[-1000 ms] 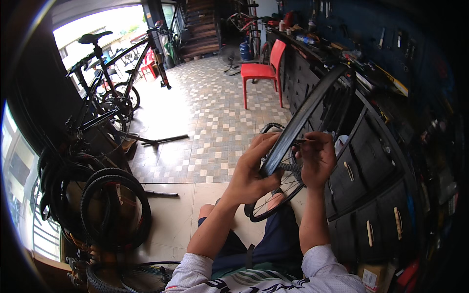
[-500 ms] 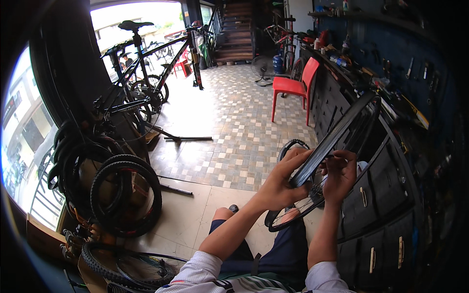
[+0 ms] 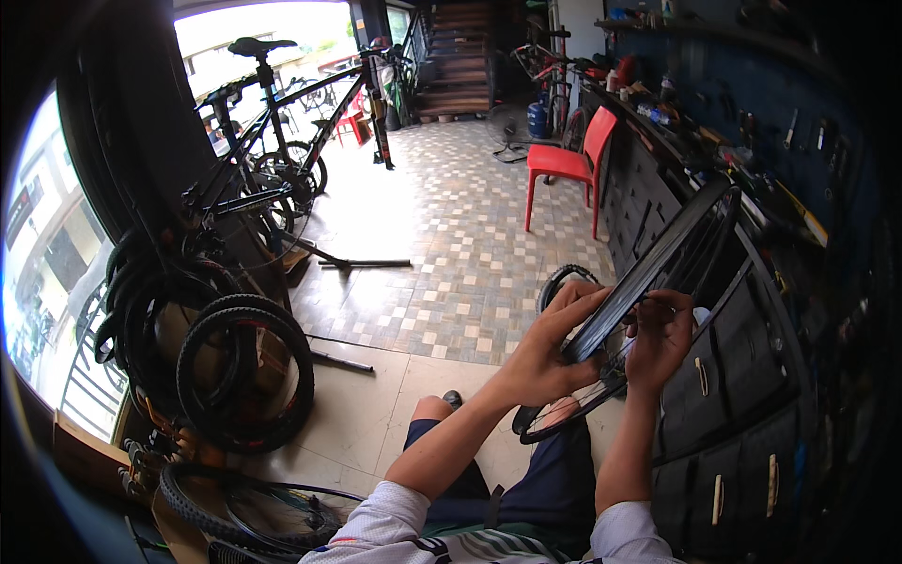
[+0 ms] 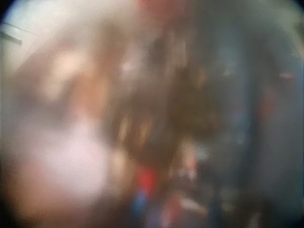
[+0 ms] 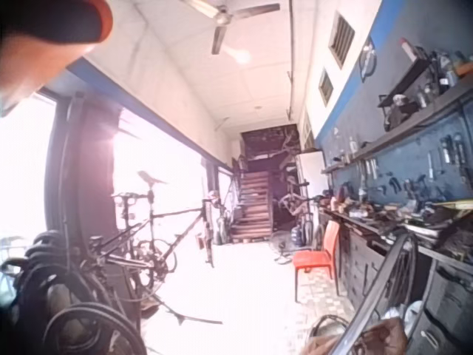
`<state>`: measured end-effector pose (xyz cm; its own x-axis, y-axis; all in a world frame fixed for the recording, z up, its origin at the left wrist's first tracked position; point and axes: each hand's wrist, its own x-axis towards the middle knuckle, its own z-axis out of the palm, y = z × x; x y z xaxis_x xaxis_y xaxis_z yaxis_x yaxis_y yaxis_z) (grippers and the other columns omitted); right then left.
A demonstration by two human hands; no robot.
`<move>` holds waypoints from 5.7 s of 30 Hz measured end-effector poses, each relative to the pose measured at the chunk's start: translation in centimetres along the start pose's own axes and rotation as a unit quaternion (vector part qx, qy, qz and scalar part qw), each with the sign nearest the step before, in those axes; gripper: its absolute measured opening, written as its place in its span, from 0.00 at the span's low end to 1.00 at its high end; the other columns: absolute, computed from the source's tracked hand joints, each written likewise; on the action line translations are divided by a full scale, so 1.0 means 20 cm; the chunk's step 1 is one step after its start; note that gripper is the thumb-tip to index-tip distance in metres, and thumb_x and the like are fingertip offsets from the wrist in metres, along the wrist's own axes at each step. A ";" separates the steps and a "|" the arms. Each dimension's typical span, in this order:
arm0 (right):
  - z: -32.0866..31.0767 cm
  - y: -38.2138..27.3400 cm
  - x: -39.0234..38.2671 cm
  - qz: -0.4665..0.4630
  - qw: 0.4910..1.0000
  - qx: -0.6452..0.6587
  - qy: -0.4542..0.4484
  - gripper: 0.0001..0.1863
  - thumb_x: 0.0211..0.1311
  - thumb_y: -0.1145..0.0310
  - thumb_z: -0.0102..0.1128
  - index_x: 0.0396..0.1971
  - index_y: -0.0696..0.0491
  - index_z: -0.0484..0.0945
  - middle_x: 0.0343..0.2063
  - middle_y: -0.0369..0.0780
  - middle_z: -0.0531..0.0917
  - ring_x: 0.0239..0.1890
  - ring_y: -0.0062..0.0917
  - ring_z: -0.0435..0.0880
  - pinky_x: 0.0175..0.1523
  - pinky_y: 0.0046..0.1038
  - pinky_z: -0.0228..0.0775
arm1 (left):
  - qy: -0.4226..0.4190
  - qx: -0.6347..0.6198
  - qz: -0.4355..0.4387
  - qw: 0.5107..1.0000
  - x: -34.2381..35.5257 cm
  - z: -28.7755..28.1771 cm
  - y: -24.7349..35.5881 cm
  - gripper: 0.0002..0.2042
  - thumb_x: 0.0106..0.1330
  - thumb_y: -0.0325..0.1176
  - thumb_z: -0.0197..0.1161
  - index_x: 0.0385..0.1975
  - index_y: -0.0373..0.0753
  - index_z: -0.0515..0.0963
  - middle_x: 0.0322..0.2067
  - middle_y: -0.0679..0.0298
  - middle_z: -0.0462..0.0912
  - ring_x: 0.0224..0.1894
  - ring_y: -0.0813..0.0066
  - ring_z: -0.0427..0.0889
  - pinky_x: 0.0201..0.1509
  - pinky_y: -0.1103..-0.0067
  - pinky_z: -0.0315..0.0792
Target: The person sits on the floor and repeatedly wipes the rim of a bicycle wheel with a white cloth. The person rotates the wheel to access different sections of the rim and continues wiping throughout the clip.
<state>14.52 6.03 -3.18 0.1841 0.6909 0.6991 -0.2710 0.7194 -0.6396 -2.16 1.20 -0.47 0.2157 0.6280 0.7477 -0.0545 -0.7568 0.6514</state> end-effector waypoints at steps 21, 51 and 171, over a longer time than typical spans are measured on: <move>-0.11 -0.08 0.02 -0.030 0.987 -0.093 -0.125 0.17 0.74 0.56 0.61 0.37 0.57 0.84 0.26 0.35 0.86 0.28 0.14 0.82 0.31 0.20 0.70 | -0.014 0.005 -0.027 1.000 0.01 0.03 0.05 0.39 0.45 0.21 0.61 0.66 0.32 0.71 0.59 0.50 0.72 0.65 0.55 0.71 0.71 0.66 0.61; -0.06 -0.14 0.14 0.002 0.991 -0.114 -0.069 0.16 0.71 0.70 0.64 0.55 0.57 0.83 0.36 0.40 0.87 0.31 0.16 0.81 0.37 0.22 0.74 | -0.046 -0.071 -0.072 0.994 -0.23 -0.08 0.12 0.41 0.48 0.15 0.54 0.70 0.30 0.60 0.62 0.53 0.73 0.67 0.66 0.71 0.69 0.74 0.62; -0.13 0.01 -0.08 -0.100 0.984 -0.140 -0.044 0.16 0.72 0.62 0.64 0.46 0.60 0.79 0.33 0.32 0.80 0.35 0.12 0.77 0.41 0.18 0.68 | 0.031 0.030 -0.071 0.997 0.05 0.11 0.04 0.32 0.45 0.26 0.68 0.57 0.29 0.77 0.50 0.50 0.81 0.55 0.55 0.77 0.65 0.68 0.69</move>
<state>16.69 5.35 -5.27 0.1204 0.5333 0.8373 0.0365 0.8405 -0.5406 0.10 0.84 0.46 0.1557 0.7381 0.6565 0.0317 -0.6680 0.7435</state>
